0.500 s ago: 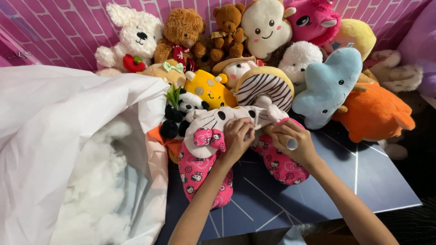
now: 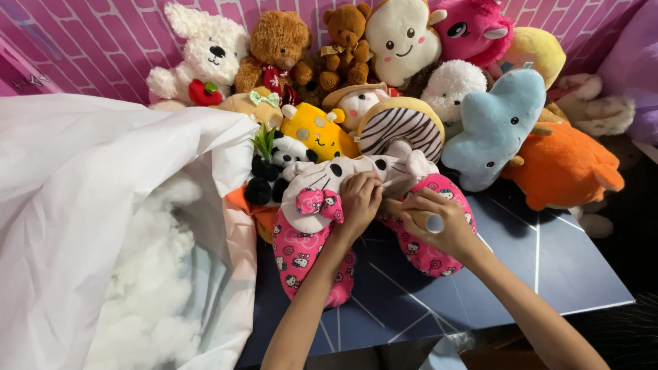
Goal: Stuffing a Hello Kitty neck pillow with white fiberfill and using a wooden stick to pack it tightly.
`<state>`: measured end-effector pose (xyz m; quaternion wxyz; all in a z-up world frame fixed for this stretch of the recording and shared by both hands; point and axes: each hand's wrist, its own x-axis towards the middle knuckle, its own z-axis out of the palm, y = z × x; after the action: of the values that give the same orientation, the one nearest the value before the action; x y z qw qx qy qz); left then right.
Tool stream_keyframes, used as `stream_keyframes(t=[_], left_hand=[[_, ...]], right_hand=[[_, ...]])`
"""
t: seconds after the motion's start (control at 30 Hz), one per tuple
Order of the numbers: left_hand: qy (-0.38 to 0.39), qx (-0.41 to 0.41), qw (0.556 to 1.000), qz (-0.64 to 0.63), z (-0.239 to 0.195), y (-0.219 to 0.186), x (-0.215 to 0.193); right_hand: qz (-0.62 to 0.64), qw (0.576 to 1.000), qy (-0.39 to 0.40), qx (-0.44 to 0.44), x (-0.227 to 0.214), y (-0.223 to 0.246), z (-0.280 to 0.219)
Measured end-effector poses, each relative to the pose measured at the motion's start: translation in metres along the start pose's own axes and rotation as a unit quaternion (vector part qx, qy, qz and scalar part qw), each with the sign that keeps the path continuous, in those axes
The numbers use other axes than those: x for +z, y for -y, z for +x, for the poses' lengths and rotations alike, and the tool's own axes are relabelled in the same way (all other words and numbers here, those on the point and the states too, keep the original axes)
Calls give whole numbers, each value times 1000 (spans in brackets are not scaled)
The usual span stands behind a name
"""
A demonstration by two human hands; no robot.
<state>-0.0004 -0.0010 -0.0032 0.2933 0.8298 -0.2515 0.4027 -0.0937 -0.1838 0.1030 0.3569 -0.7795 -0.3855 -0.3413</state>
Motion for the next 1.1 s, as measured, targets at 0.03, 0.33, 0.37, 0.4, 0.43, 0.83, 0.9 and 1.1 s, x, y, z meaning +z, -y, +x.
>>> stream_keyframes(t=[0.03, 0.33, 0.37, 0.4, 0.43, 0.83, 0.9, 1.1], left_hand=[[1, 0, 1000, -1, -1, 0, -3], [10, 1, 1000, -20, 2, -5, -8], [4, 4, 1000, -3, 2, -5, -7], [-1, 6, 1000, 14, 2, -5, -6], [-1, 5, 1000, 12, 3, -7, -8], [-82, 80, 965, 237, 22, -32, -12], [-65, 45, 977, 196, 19, -28, -5], [-4, -5, 998, 61, 13, -23, -4]], right_hand=[[-1, 1000, 0, 1, 5, -9, -2], [44, 993, -7, 113, -23, -12, -1], [24, 991, -17, 127, -34, -12, -5], [3, 990, -27, 141, -46, -12, -10], [1, 990, -26, 142, -55, -10, -11], [-42, 996, -62, 52, -54, -7, -3], [-58, 997, -13, 45, -66, 7, 11], [-72, 996, 27, 46, -37, -25, 3]])
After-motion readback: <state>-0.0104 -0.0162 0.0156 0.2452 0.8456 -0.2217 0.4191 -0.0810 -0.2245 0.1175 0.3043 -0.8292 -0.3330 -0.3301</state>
